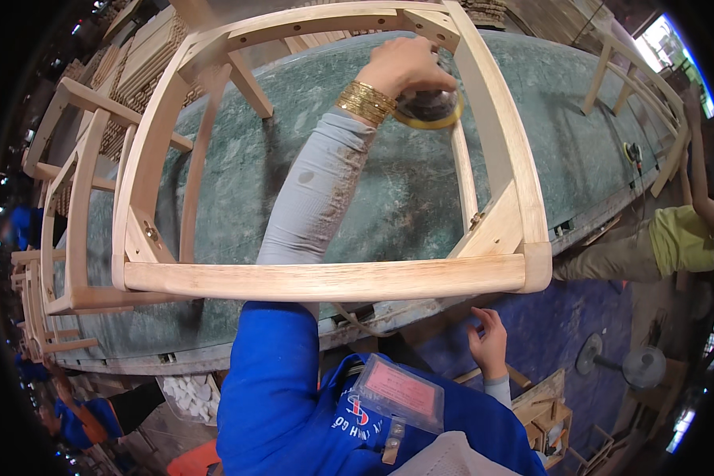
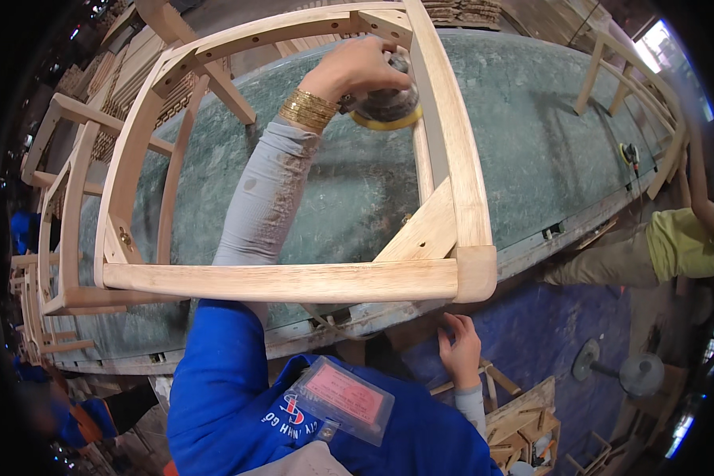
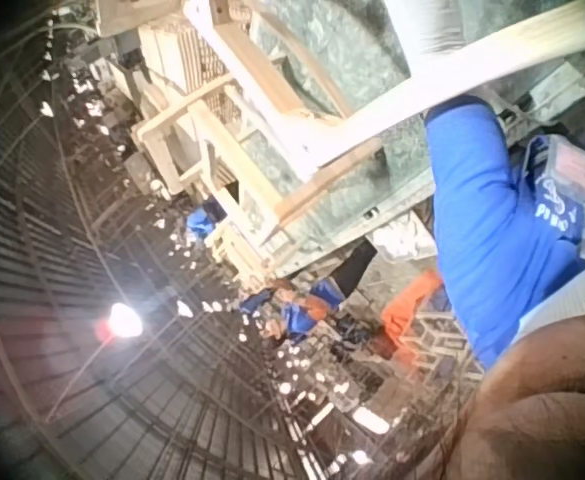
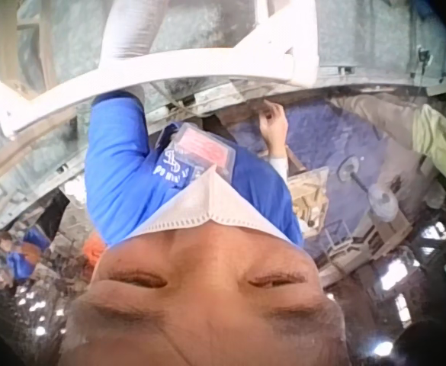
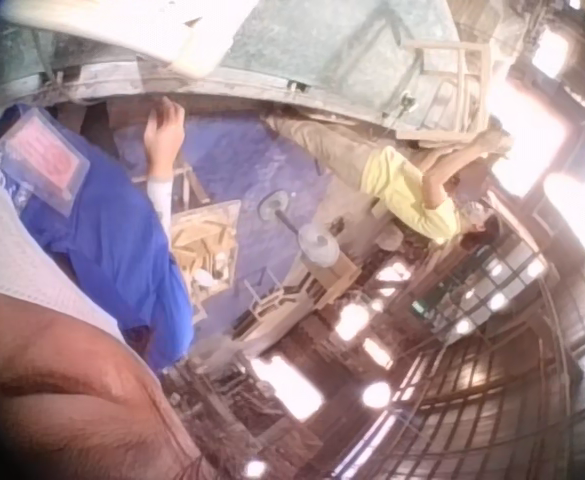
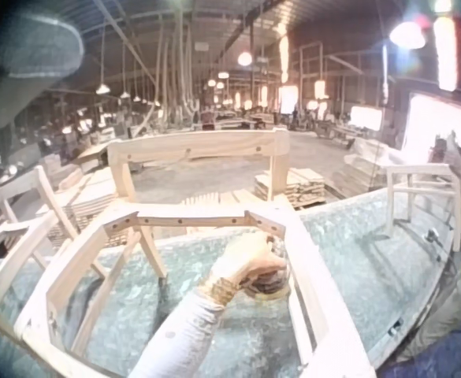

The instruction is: The person uses a handheld orbital sander to smooth the legs and frame of a wooden chair frame on a workbench. They reposition the chair multiple times to access different surfaces and occasionally use a small white pad to wipe or inspect the wood.

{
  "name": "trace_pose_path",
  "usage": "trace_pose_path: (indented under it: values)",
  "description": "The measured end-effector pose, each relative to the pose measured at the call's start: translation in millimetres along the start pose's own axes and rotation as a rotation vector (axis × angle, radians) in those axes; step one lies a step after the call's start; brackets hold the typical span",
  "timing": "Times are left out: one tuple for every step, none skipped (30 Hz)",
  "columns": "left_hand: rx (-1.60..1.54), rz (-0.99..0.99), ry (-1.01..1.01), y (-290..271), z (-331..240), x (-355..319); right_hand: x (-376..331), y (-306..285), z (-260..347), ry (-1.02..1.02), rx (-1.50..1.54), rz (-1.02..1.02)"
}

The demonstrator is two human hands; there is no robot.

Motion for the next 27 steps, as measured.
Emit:
trace_pose_path:
  values:
    - [0.021,-0.037,-0.018,-5.3,7.5,2.3,0.8,-0.5,0.0,-0.001,-0.002,-0.002]
    - [0.055,-0.096,-0.037,-11.3,17.7,-0.2,2.0,-0.9,-0.2,-0.004,-0.005,-0.003]
    - [0.106,-0.044,-0.048,-10.2,19.1,-2.2,0.6,-1.2,-1.9,0.003,-0.011,-0.007]
    - [0.157,0.005,-0.061,-8.9,21.2,-6.6,-0.9,-1.0,-4.1,0.007,-0.018,-0.012]
    - [0.208,0.053,-0.075,-8.2,24.4,-12.0,-2.1,-1.4,-5.5,0.009,-0.025,-0.015]
    - [0.092,0.110,-0.084,-8.2,28.8,-18.1,-2.8,-0.4,-6.1,0.018,-0.022,-0.011]
    - [0.036,0.103,-0.088,-8.3,30.0,-23.6,-3.4,0.8,-6.4,0.027,-0.020,-0.006]
    - [-0.021,0.097,-0.092,-7.3,30.5,-28.8,-3.1,2.1,-6.6,0.037,-0.017,-0.001]
    - [-0.083,0.087,-0.101,-7.6,31.8,-34.8,-1.7,2.2,-5.7,0.025,-0.013,-0.001]
    - [-0.118,0.064,-0.097,-9.6,32.1,-37.0,0.2,3.0,-4.8,0.014,-0.009,-0.002]
    - [-0.165,0.055,-0.083,-10.8,30.4,-36.0,1.9,3.3,-3.9,0.006,-0.004,-0.004]
    - [-0.209,0.042,-0.072,-12.5,29.6,-35.3,4.1,3.3,-3.5,0.012,0.000,0.002]
    - [-0.252,0.031,-0.060,-12.7,27.9,-34.5,6.0,3.1,-3.1,0.021,0.005,0.006]
    - [-0.280,0.017,-0.049,-10.5,24.6,-35.0,6.6,3.3,-3.1,0.032,0.010,0.009]
    - [-0.309,-0.002,-0.041,-5.7,22.0,-36.7,6.4,2.7,-3.2,0.034,0.005,0.004]
    - [-0.338,-0.028,-0.029,-0.9,21.0,-36.0,7.4,1.8,-2.4,0.029,-0.002,-0.007]
    - [-0.258,-0.111,-0.008,4.8,20.0,-36.6,8.2,1.0,-1.6,0.023,-0.008,-0.018]
    - [-0.292,-0.160,-0.050,10.2,33.9,-33.7,10.0,-0.8,-1.0,0.016,-0.011,-0.021]
    - [-0.326,-0.196,-0.086,9.3,40.8,-30.3,9.7,-2.1,-2.3,0.020,-0.011,-0.027]
    - [-0.281,-0.189,-0.085,9.9,45.8,-28.1,9.9,-3.3,-3.6,0.023,-0.010,-0.032]
    - [-0.235,-0.170,-0.085,9.5,46.6,-29.4,7.9,-1.9,-6.4,0.040,-0.001,-0.030]
    - [-0.188,-0.153,-0.085,10.1,45.4,-30.4,6.5,-0.2,-9.3,0.055,0.008,-0.028]
    - [-0.194,-0.110,-0.059,13.3,41.1,-31.3,6.8,1.2,-12.2,0.068,0.017,-0.025]
    - [-0.200,-0.068,-0.033,16.6,37.0,-33.1,9.1,2.0,-13.9,0.057,0.011,-0.024]
    - [-0.202,-0.023,-0.013,20.5,36.0,-36.8,9.5,5.0,-15.0,0.047,0.008,-0.015]
    - [-0.209,-0.041,-0.027,20.5,37.4,-39.2,9.7,8.0,-16.1,0.036,0.005,-0.007]
    - [-0.219,-0.070,-0.040,18.7,39.9,-40.2,12.0,8.6,-17.1,0.015,-0.006,-0.018]
Point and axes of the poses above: each hand's wrist, its own x-axis towards the middle knuckle, its own y-axis out of the palm, z = x × y, the point moved 5 cm from there along x, towards the middle knuckle, and after that the axes turned 2 degrees about -y, right-handed, at the moved point
